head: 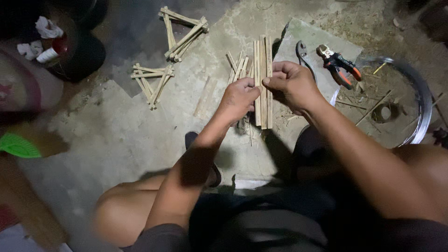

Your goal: The person sits on the floor assembling small triangular frames from thin wooden sticks, using pliers to trim and crimp sticks and wire. They sort sticks into piles, cut pieces to length with pliers, twist wire around joints by hand, and set completed triangle frames aside with others.

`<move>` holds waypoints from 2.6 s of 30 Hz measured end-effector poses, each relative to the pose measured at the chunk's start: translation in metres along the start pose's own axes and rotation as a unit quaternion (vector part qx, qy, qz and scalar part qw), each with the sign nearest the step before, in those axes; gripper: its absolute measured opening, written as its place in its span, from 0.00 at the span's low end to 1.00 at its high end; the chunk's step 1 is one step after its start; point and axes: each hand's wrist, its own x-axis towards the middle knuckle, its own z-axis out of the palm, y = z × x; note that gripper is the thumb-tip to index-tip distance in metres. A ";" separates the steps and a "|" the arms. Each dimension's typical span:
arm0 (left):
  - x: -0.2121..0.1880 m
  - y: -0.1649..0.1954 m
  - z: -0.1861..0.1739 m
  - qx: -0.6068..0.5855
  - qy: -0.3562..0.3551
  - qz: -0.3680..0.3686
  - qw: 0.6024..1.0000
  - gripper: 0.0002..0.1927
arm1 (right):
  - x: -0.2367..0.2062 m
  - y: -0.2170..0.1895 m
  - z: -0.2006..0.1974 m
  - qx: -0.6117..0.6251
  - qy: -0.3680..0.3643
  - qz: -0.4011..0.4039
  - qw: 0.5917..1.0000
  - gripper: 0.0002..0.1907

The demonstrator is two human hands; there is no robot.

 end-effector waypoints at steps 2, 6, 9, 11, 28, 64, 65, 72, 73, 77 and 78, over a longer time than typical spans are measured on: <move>0.000 0.001 0.001 -0.005 0.008 -0.001 1.000 0.15 | 0.001 0.000 0.000 0.007 0.003 0.002 1.000 0.20; -0.002 0.001 0.001 0.041 0.019 0.008 0.999 0.16 | 0.000 0.001 -0.001 0.026 0.019 0.034 0.999 0.20; -0.003 0.002 0.001 0.000 -0.005 0.006 1.000 0.15 | -0.001 0.001 -0.002 0.038 -0.008 0.028 0.999 0.18; -0.003 0.003 0.002 -0.079 -0.037 -0.011 0.996 0.14 | -0.001 0.000 -0.002 0.061 -0.015 0.022 0.998 0.18; 0.000 0.016 -0.019 0.027 -0.003 -0.043 0.999 0.13 | -0.008 -0.018 0.003 0.061 0.015 -0.002 0.998 0.14; 0.031 -0.150 -0.035 0.374 0.192 0.156 0.894 0.11 | -0.022 -0.015 -0.055 -0.030 0.184 0.018 0.982 0.07; 0.032 -0.149 -0.033 0.389 0.190 0.128 0.892 0.12 | -0.024 -0.015 -0.055 -0.062 0.195 0.026 0.979 0.06; 0.047 -0.162 -0.038 0.414 0.135 0.046 0.899 0.12 | -0.017 -0.002 -0.057 -0.119 0.192 0.016 0.974 0.05; 0.049 -0.164 -0.043 0.397 0.121 0.039 0.909 0.13 | -0.017 0.000 -0.057 -0.095 0.188 0.008 0.977 0.06; 0.060 -0.167 -0.058 0.324 0.070 0.021 0.943 0.14 | -0.014 0.003 -0.055 -0.034 0.182 0.002 0.983 0.09; 0.062 -0.167 -0.059 0.307 0.082 0.013 0.948 0.14 | -0.014 0.003 -0.055 -0.028 0.182 0.011 0.983 0.10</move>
